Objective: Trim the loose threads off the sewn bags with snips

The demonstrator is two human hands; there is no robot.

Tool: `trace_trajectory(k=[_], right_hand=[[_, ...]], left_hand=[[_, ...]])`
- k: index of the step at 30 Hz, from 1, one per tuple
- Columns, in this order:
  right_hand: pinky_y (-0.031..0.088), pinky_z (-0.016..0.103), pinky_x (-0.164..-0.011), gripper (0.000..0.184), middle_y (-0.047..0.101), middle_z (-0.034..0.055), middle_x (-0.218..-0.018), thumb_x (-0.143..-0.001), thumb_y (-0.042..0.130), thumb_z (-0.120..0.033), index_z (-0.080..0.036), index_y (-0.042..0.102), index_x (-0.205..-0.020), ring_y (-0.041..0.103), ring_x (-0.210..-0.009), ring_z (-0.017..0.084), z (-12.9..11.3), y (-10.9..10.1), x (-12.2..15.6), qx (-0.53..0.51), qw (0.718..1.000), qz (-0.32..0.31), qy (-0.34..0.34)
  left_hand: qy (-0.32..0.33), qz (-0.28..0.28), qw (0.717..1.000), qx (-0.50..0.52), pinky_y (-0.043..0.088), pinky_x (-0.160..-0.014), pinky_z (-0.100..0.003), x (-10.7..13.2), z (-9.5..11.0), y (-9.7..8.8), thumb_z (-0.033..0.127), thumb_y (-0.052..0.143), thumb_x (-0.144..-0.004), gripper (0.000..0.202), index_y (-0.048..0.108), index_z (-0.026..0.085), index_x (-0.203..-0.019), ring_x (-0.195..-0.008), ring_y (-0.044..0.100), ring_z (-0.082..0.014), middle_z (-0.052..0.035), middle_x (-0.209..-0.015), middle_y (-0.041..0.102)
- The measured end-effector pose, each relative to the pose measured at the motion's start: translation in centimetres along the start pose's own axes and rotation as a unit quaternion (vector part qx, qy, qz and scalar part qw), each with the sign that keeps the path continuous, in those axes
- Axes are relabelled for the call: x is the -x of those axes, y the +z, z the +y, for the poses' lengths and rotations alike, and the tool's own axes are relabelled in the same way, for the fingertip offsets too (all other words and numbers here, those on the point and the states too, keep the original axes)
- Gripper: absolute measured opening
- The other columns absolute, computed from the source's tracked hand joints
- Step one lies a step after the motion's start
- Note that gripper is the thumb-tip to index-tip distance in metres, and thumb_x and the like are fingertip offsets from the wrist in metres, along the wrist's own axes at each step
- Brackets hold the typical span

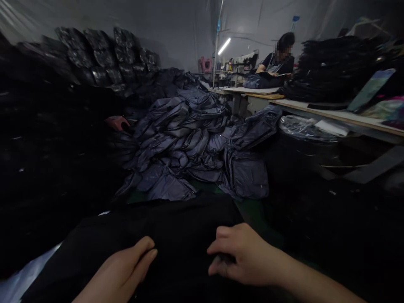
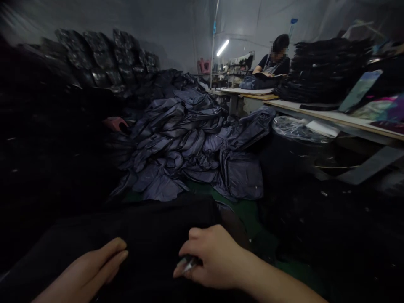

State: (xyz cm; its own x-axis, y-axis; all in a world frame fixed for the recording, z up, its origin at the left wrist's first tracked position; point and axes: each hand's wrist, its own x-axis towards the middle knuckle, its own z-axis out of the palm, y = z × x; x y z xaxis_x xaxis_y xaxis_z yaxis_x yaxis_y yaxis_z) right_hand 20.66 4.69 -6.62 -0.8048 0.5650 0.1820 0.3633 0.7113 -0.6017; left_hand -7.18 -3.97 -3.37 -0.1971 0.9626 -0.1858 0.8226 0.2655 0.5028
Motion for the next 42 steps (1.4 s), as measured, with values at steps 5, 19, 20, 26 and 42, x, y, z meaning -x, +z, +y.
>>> trace_trajectory(k=[5, 19, 20, 26, 42], right_hand=[[0.040, 0.018, -0.062, 0.026, 0.065, -0.0047, -0.082, -0.084, 0.054, -0.049, -0.029, 0.068, -0.094, 0.061, -0.069, 0.008, -0.6, 1.3, 0.2, -0.003, 0.993, -0.115, 0.006], [0.040, 0.023, -0.059, 0.026, 0.064, -0.0012, -0.082, -0.086, 0.049, -0.044, -0.028, 0.069, -0.091, 0.060, -0.064, 0.013, -0.7, 2.8, -0.6, 0.088, 0.982, -0.162, 0.046], [0.041, 0.022, -0.059, 0.025, 0.064, -0.0007, -0.083, -0.086, 0.050, -0.042, -0.028, 0.070, -0.092, 0.060, -0.066, 0.013, -0.7, 2.8, -0.5, 0.084, 0.981, -0.166, 0.047], [0.042, 0.021, -0.063, 0.025, 0.066, 0.0007, -0.086, -0.083, 0.053, -0.039, -0.026, 0.070, -0.096, 0.062, -0.070, 0.014, -1.1, 2.7, -0.6, 0.072, 0.980, -0.179, 0.060], [0.036, 0.024, -0.055, 0.028, 0.063, -0.0050, -0.082, -0.081, 0.053, -0.051, -0.030, 0.065, -0.095, 0.054, -0.057, 0.011, -0.8, 2.6, 2.5, 0.065, 0.993, -0.098, 0.001]], left_hand=[[0.019, -0.127, 0.992, -0.017, 0.045, -0.063, -0.022, 0.3, 0.7, 0.6, 0.046, 0.037, -0.086, 0.031, 0.059, 0.026, -0.077, -0.071, 0.063, -0.0157, 0.0015, -0.075, 0.066], [0.083, -0.174, 0.978, -0.079, 0.043, -0.069, -0.022, -0.3, -0.3, 1.1, 0.043, 0.041, -0.087, 0.030, 0.065, 0.027, -0.076, -0.076, 0.062, -0.0142, 0.0019, -0.082, 0.066], [0.092, -0.170, 0.978, -0.080, 0.043, -0.069, -0.022, -0.4, 0.1, 0.4, 0.043, 0.041, -0.088, 0.030, 0.065, 0.028, -0.078, -0.077, 0.062, -0.0139, 0.0024, -0.083, 0.066], [0.200, -0.050, 0.973, -0.107, 0.045, -0.078, -0.024, -3.2, 3.0, -3.4, 0.040, 0.044, -0.087, 0.024, 0.063, 0.028, -0.097, -0.089, 0.060, -0.0164, -0.0001, -0.098, 0.065], [0.278, -0.234, 0.931, -0.042, 0.040, -0.054, -0.025, -11.8, 10.3, 4.8, 0.047, 0.062, -0.071, 0.037, 0.055, 0.020, -0.095, -0.062, 0.056, -0.0161, 0.0002, -0.075, 0.063]])
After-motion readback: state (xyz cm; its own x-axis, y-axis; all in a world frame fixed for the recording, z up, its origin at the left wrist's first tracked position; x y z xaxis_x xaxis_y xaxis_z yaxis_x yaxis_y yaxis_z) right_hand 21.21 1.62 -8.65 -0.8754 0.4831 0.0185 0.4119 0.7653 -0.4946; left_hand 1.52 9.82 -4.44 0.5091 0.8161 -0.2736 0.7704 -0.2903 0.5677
